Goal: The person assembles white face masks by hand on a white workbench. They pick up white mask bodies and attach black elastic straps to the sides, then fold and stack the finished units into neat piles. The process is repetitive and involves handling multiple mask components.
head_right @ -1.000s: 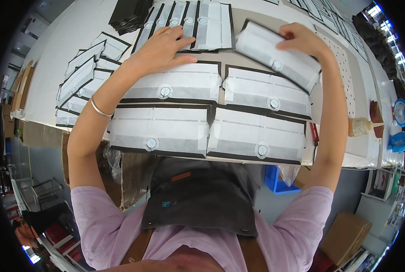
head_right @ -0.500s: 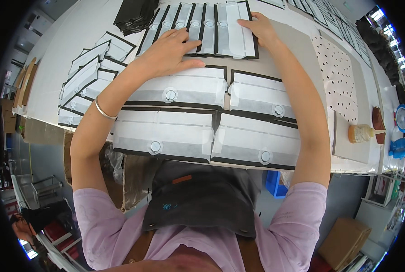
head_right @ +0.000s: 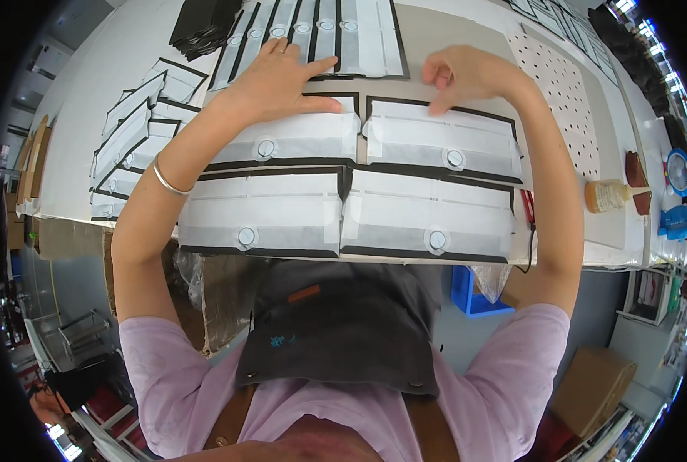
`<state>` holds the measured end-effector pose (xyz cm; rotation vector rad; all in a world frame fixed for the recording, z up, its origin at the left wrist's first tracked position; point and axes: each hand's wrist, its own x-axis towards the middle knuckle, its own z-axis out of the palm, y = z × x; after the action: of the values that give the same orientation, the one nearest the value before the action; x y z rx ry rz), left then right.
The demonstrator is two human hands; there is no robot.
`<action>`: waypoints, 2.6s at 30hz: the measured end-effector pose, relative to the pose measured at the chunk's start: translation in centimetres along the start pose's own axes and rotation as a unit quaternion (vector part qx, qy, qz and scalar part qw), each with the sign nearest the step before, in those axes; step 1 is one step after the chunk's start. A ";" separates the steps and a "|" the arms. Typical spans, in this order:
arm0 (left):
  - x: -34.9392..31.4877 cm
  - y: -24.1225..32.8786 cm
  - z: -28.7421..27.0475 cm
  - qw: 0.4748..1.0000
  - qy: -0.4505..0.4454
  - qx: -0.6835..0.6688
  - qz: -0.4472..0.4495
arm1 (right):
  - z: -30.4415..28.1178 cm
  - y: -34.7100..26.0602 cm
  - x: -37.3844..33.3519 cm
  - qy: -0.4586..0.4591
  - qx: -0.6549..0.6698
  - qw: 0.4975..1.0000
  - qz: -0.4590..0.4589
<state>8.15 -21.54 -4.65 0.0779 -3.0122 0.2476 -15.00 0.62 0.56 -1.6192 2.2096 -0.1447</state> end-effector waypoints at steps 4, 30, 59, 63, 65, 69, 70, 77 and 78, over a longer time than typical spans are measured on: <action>0.1 -0.2 -0.1 1.000 -0.018 -0.026 0.002 | 1.2 -0.8 -2.6 -0.028 0.023 0.998 0.043; -1.1 -0.7 -0.3 0.996 0.034 -0.078 -0.017 | 0.1 -1.7 -1.4 -0.004 0.080 0.997 0.019; -13.5 -5.4 -6.5 0.872 0.094 -0.457 -0.150 | -0.6 5.5 -0.3 0.313 0.491 0.812 0.041; -16.6 -6.0 -8.3 0.771 0.162 -0.573 -0.224 | 2.5 8.7 7.6 0.349 0.561 0.747 0.075; -17.6 -5.7 -8.9 0.721 0.224 -0.604 -0.254 | 3.7 8.7 9.0 0.366 0.551 0.744 0.099; -18.5 -7.0 -8.3 0.712 0.226 -0.620 -0.241 | 5.0 9.1 8.3 0.366 0.485 0.785 0.123; -18.1 -7.1 -8.2 0.700 0.219 -0.637 -0.235 | 5.1 9.0 8.0 0.364 0.473 0.793 0.124; -10.8 -4.5 -9.2 0.843 0.198 -0.474 -0.160 | -0.2 3.2 4.0 0.506 0.017 0.860 -0.064; -9.8 -3.8 -9.4 0.898 0.186 -0.376 -0.135 | -1.9 0.1 2.9 0.497 0.002 0.856 -0.142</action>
<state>19.20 -23.31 4.02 0.3254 -2.4652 -0.8221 -16.48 -2.37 1.53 -2.1525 2.5614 -1.3405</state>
